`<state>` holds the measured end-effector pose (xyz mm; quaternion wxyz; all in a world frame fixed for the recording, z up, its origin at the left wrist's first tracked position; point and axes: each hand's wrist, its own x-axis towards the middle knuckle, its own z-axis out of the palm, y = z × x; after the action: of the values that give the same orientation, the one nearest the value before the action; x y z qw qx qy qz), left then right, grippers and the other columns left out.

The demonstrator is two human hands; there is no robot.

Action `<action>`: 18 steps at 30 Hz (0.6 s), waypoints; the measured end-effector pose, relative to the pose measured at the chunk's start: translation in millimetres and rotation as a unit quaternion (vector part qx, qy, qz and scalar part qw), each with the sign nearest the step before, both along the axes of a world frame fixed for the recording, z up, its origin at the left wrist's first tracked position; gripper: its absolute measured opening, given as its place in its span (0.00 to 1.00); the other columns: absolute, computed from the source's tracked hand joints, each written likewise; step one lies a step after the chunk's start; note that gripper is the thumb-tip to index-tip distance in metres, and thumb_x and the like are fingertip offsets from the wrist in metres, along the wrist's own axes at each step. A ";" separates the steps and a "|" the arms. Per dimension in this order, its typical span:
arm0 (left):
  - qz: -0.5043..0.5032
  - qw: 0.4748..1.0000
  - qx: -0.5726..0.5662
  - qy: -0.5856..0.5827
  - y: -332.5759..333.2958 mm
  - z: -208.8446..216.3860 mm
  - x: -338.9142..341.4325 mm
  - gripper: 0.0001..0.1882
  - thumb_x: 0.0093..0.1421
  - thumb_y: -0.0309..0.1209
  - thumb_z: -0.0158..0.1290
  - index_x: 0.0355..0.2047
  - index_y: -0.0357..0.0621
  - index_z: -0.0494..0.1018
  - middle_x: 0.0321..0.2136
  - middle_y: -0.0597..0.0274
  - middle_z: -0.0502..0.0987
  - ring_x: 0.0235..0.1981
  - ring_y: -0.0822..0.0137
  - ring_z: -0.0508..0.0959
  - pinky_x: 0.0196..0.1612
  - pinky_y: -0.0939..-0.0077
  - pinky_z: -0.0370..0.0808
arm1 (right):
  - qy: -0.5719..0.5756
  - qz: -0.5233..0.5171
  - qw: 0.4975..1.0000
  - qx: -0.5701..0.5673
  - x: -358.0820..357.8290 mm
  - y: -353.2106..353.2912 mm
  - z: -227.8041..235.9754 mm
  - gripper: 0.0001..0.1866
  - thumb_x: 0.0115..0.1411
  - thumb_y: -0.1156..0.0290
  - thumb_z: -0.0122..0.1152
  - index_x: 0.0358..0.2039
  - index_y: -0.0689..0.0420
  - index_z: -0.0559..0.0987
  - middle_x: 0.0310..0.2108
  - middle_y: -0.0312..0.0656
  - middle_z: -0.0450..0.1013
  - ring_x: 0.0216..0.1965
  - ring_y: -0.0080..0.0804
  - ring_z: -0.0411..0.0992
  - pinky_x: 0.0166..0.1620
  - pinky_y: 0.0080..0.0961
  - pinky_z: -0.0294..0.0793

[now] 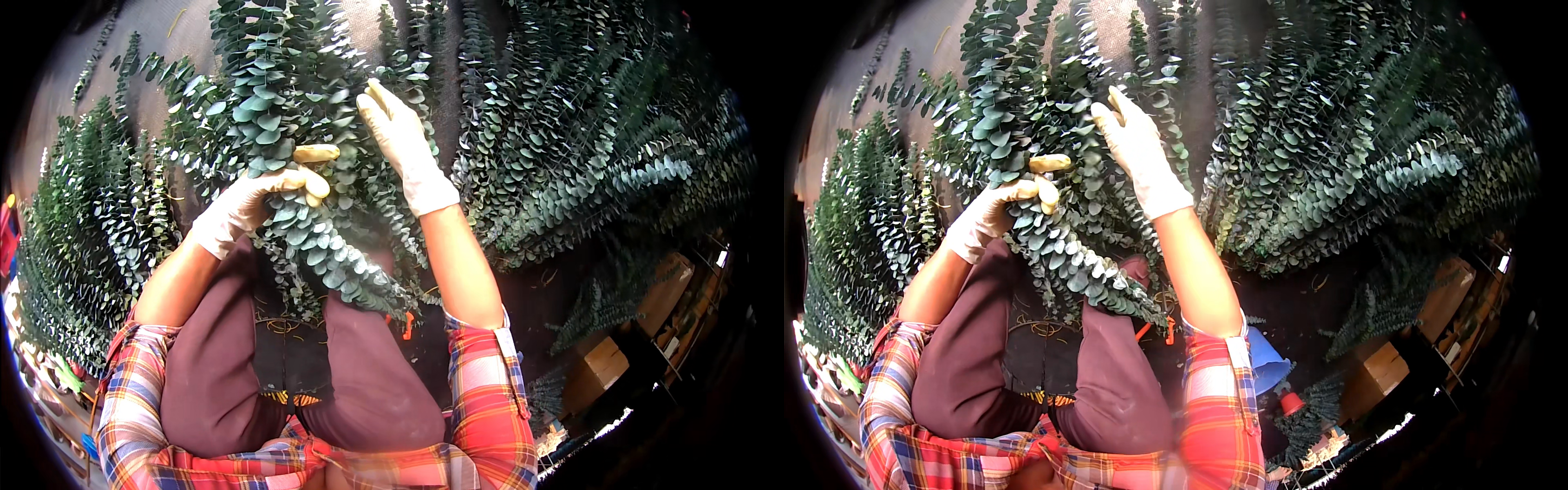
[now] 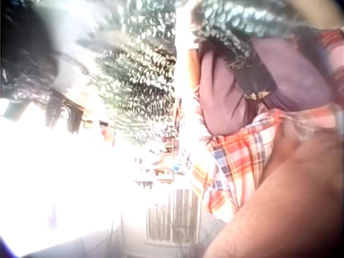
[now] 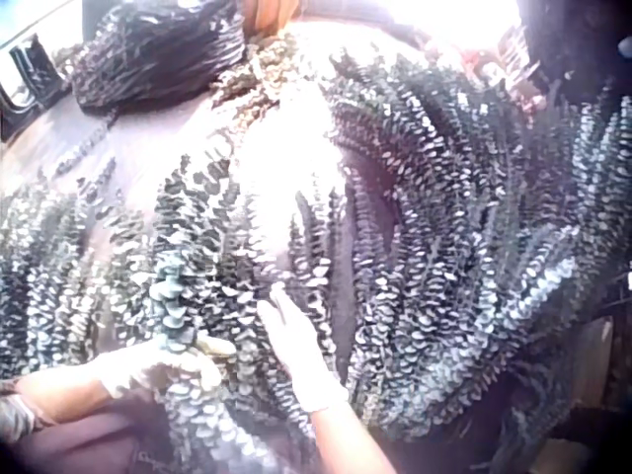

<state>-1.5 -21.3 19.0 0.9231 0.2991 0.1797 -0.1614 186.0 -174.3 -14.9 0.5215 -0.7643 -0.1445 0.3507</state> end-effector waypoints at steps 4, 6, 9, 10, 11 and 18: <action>0.010 0.999 0.011 0.035 5.4 -3.7 -8.6 0.22 0.62 0.36 0.52 0.51 0.31 0.72 0.45 0.56 0.78 0.42 0.72 0.76 0.53 0.75 0.68 | -0.135 -0.190 0.972 -0.040 22.4 -65.6 -16.3 0.22 0.62 0.68 0.59 0.55 0.62 0.73 0.49 0.48 0.74 0.50 0.34 0.73 0.55 0.28 0.70; 0.019 0.998 0.023 0.061 -1.4 6.7 1.4 0.32 0.58 0.36 0.55 0.58 0.31 0.63 0.43 0.57 0.79 0.38 0.72 0.77 0.49 0.78 0.71 | -0.080 -0.197 0.968 -0.130 21.7 -90.0 -29.8 0.23 0.61 0.66 0.60 0.54 0.62 0.73 0.49 0.48 0.74 0.49 0.34 0.73 0.54 0.28 0.70; 0.010 0.999 0.031 0.032 -4.0 15.2 13.9 0.38 0.55 0.38 0.57 0.62 0.32 0.58 0.45 0.55 0.78 0.38 0.72 0.77 0.48 0.79 0.72 | -0.070 -0.074 0.971 -0.216 11.8 -124.0 -52.1 0.28 0.57 0.61 0.65 0.55 0.62 0.73 0.50 0.51 0.74 0.50 0.35 0.74 0.54 0.28 0.70; 0.003 0.999 0.032 0.011 -5.2 17.1 17.2 0.39 0.54 0.38 0.58 0.62 0.32 0.58 0.47 0.55 0.78 0.38 0.72 0.78 0.48 0.79 0.72 | -0.014 -0.087 0.977 -0.192 10.9 -131.5 -60.0 0.29 0.56 0.61 0.66 0.55 0.62 0.73 0.49 0.52 0.75 0.50 0.35 0.74 0.54 0.28 0.70; 0.010 0.999 0.023 0.036 -6.0 17.5 14.3 0.40 0.54 0.39 0.58 0.63 0.32 0.58 0.49 0.53 0.76 0.39 0.71 0.78 0.50 0.78 0.72 | 0.042 -0.113 0.986 -0.119 0.7 -121.4 -52.6 0.29 0.56 0.61 0.67 0.55 0.62 0.74 0.49 0.52 0.75 0.50 0.34 0.74 0.54 0.28 0.70; 0.028 0.999 -0.004 -0.022 -21.3 -7.1 21.5 0.35 0.59 0.36 0.56 0.63 0.35 0.58 0.60 0.55 0.68 0.58 0.61 0.71 0.59 0.69 0.69 | 0.091 -0.067 0.990 -0.085 -44.7 -45.8 -4.0 0.30 0.61 0.58 0.61 0.59 0.61 0.69 0.52 0.47 0.73 0.43 0.28 0.75 0.45 0.26 0.75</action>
<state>20.0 -42.6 11.9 0.9323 0.2937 0.1668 -0.1292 141.3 -220.2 -18.9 0.4880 -0.7785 -0.0150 0.3943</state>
